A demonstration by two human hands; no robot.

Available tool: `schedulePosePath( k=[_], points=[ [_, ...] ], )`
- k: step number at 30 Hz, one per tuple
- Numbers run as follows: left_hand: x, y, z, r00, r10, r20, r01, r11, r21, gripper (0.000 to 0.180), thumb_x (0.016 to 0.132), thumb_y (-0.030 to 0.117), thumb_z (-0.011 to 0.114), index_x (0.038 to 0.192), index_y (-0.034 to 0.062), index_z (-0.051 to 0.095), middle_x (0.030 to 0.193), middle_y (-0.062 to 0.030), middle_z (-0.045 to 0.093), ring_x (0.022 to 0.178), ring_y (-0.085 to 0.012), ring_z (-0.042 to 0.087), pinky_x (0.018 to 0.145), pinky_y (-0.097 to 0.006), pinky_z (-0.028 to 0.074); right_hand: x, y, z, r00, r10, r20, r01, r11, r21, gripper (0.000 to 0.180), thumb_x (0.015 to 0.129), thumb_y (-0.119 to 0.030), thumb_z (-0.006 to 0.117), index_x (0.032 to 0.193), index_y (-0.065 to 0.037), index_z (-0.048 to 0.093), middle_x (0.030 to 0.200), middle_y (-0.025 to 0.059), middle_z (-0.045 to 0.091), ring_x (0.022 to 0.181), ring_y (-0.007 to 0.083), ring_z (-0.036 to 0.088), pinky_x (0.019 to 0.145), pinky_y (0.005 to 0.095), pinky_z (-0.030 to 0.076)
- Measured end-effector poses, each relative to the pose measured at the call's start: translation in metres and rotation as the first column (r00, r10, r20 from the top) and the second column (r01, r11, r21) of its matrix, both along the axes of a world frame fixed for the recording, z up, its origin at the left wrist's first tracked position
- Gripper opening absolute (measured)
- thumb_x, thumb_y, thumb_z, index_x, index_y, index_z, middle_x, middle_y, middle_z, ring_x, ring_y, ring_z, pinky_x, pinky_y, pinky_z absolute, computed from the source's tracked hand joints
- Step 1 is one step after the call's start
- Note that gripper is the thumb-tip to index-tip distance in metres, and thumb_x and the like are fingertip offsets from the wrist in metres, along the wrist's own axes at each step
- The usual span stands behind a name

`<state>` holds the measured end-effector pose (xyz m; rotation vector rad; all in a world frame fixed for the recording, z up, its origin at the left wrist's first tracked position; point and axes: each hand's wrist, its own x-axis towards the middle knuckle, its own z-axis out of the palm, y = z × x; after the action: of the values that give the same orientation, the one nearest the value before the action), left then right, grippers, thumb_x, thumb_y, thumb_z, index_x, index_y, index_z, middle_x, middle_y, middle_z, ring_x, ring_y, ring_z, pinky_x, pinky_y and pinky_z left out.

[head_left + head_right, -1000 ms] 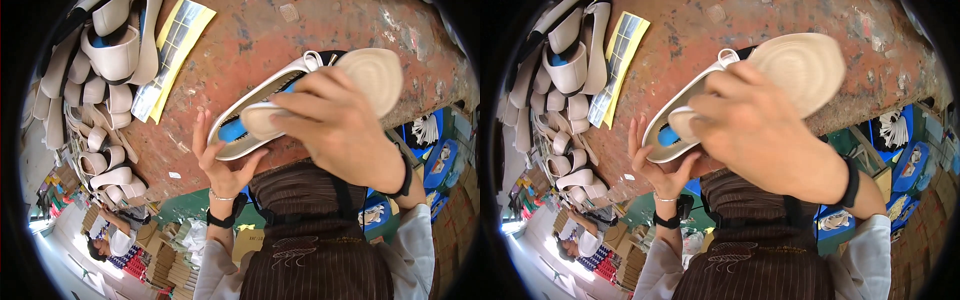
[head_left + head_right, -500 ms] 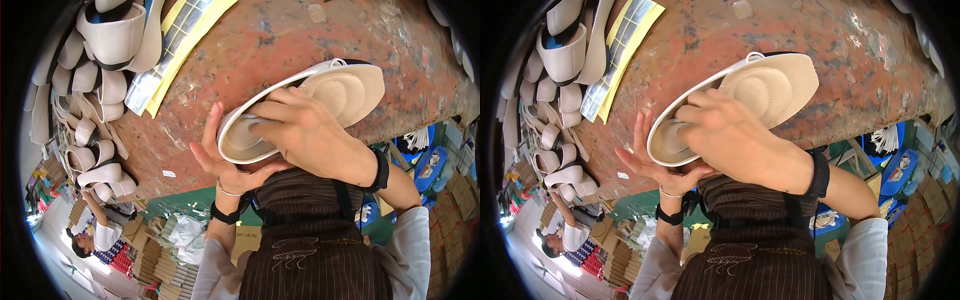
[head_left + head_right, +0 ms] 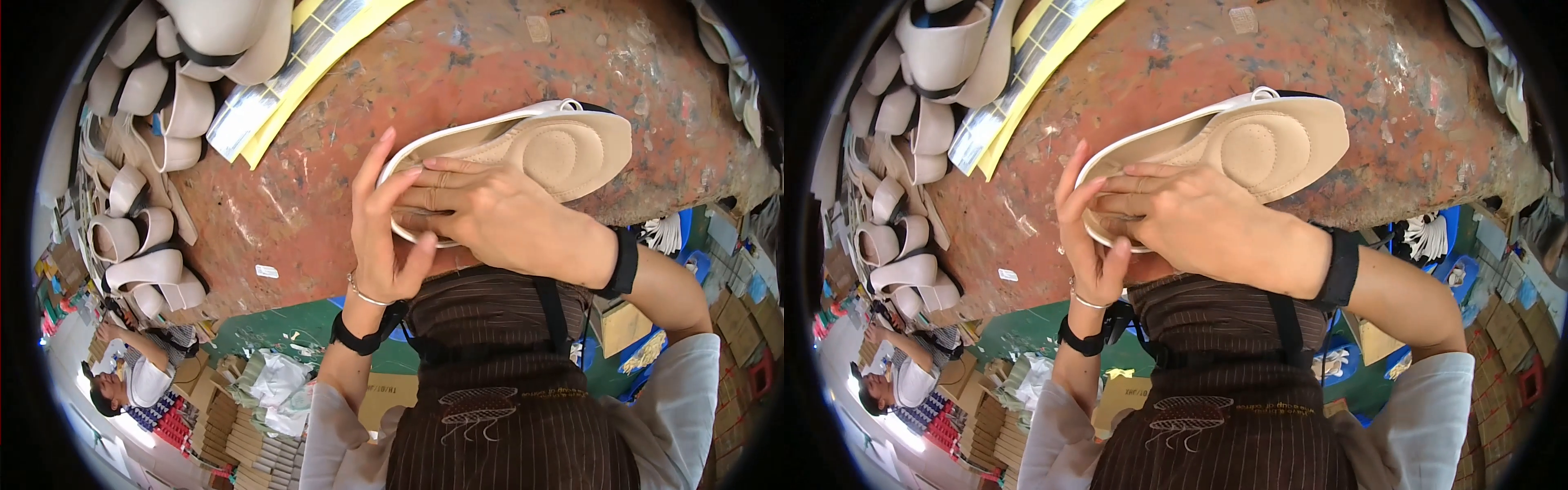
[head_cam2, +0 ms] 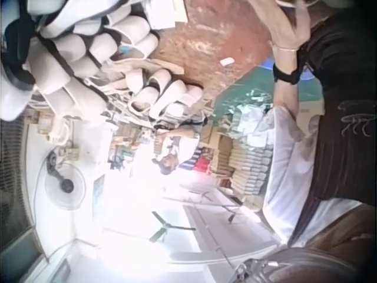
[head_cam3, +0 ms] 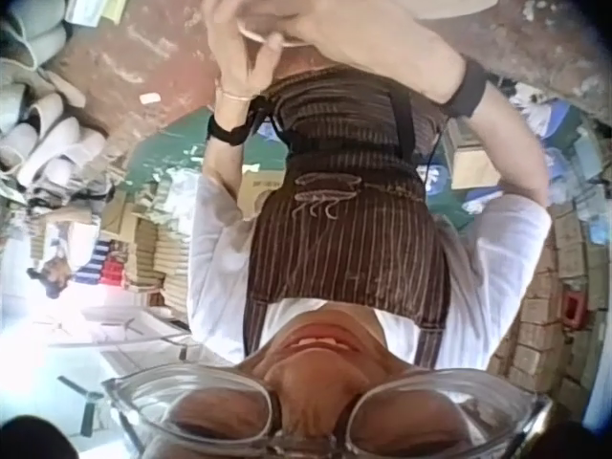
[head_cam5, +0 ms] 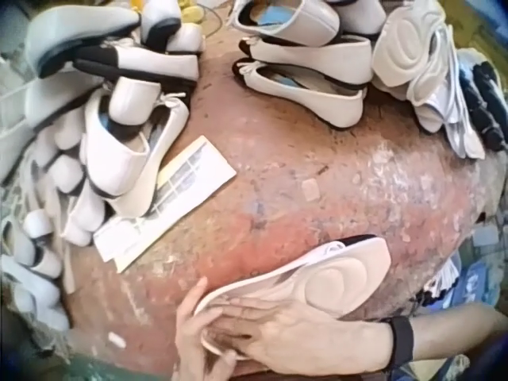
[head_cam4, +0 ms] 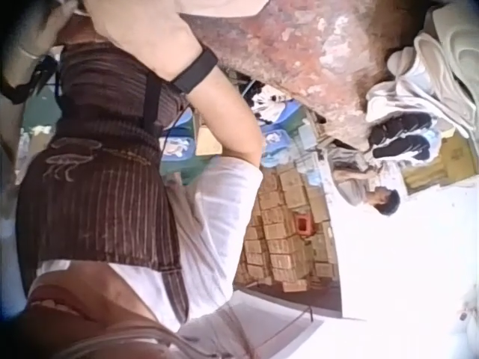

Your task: Inserting insoles into shoes and inspecting them on a production line.

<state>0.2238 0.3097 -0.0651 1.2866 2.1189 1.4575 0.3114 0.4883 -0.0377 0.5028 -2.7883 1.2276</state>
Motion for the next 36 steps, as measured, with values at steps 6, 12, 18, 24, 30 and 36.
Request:
schedulePosePath(
  k=[6, 12, 18, 24, 30, 36],
  points=[
    [0.006, 0.001, -0.007, 0.995, 0.096, -0.032, -0.095, 0.995, 0.029, 0.043, 0.093, 0.033, 0.054, 0.123, 0.0028, 0.047, 0.146, -0.0297, 0.039, 0.131, -0.0446, 0.043, 0.109, -0.050, 0.035, 0.015, -0.011, 0.010, 0.982, -0.185, -0.041, 0.189, 0.935, 0.301, 0.031, 0.075, -0.016, 0.065, 0.102, -0.007, 0.076, 0.123, 0.0073, 0.068, 0.124, 0.0215, 0.058, 0.113, 0.0373, 0.037],
    [0.015, 0.008, 0.005, 0.988, 0.152, -0.015, -0.151, 0.988, 0.022, 0.041, 0.091, 0.029, 0.056, 0.120, 0.0023, 0.046, 0.149, -0.0296, 0.035, 0.135, -0.0428, 0.039, 0.112, -0.050, 0.029, 0.025, -0.007, 0.029, 0.951, -0.304, 0.052, 0.226, 0.802, 0.553, 0.035, 0.068, -0.003, 0.063, 0.098, -0.014, 0.079, 0.123, 0.0076, 0.069, 0.121, 0.0187, 0.061, 0.120, 0.0465, 0.026],
    [0.076, 0.019, 0.034, 0.967, 0.160, -0.198, -0.198, 0.962, -0.188, 0.058, 0.080, 0.012, 0.071, 0.128, -0.0013, 0.042, 0.153, -0.0355, 0.023, 0.138, -0.0480, 0.034, 0.114, -0.046, 0.031, 0.024, 0.034, 0.022, 0.763, -0.562, -0.320, 0.643, 0.708, 0.292, 0.030, 0.071, -0.010, 0.070, 0.100, -0.003, 0.073, 0.110, 0.0150, 0.070, 0.112, 0.0302, 0.064, 0.117, 0.0576, 0.022],
    [0.110, 0.045, 0.061, 0.935, -0.002, -0.354, -0.160, 0.890, -0.427, 0.030, 0.073, 0.022, 0.077, 0.096, 0.0039, 0.069, 0.135, -0.0132, 0.057, 0.083, -0.0310, 0.062, 0.062, -0.038, 0.055, 0.016, 0.037, 0.057, 0.705, -0.702, 0.103, 0.709, 0.692, -0.134, 0.030, 0.077, -0.009, 0.070, 0.106, -0.003, 0.065, 0.110, 0.0208, 0.063, 0.096, 0.0424, 0.063, 0.079, 0.0435, 0.053],
    [0.109, 0.050, 0.049, 0.893, -0.202, -0.401, -0.064, 0.826, -0.560, 0.036, 0.068, 0.026, 0.077, 0.096, 0.0041, 0.073, 0.093, -0.0085, 0.064, 0.074, -0.0285, 0.059, 0.051, -0.037, 0.051, 0.073, 0.000, 0.031, 0.773, -0.620, -0.134, 0.634, 0.747, 0.202, 0.023, 0.074, 0.002, 0.060, 0.097, 0.000, 0.060, 0.105, 0.0213, 0.062, 0.101, 0.0381, 0.063, 0.107, 0.0521, 0.040],
    [0.107, 0.052, 0.050, 0.846, -0.134, -0.516, -0.183, 0.836, -0.517, 0.034, 0.067, 0.032, 0.080, 0.088, 0.0063, 0.075, 0.114, -0.0051, 0.068, 0.074, -0.0248, 0.060, 0.051, -0.033, 0.053, 0.025, 0.012, 0.013, 0.775, -0.627, -0.080, 0.607, 0.702, 0.373, 0.040, 0.082, 0.000, 0.052, 0.121, 0.007, 0.052, 0.120, 0.0266, 0.060, 0.114, 0.0424, 0.058, 0.115, 0.0577, 0.027]
  ],
)
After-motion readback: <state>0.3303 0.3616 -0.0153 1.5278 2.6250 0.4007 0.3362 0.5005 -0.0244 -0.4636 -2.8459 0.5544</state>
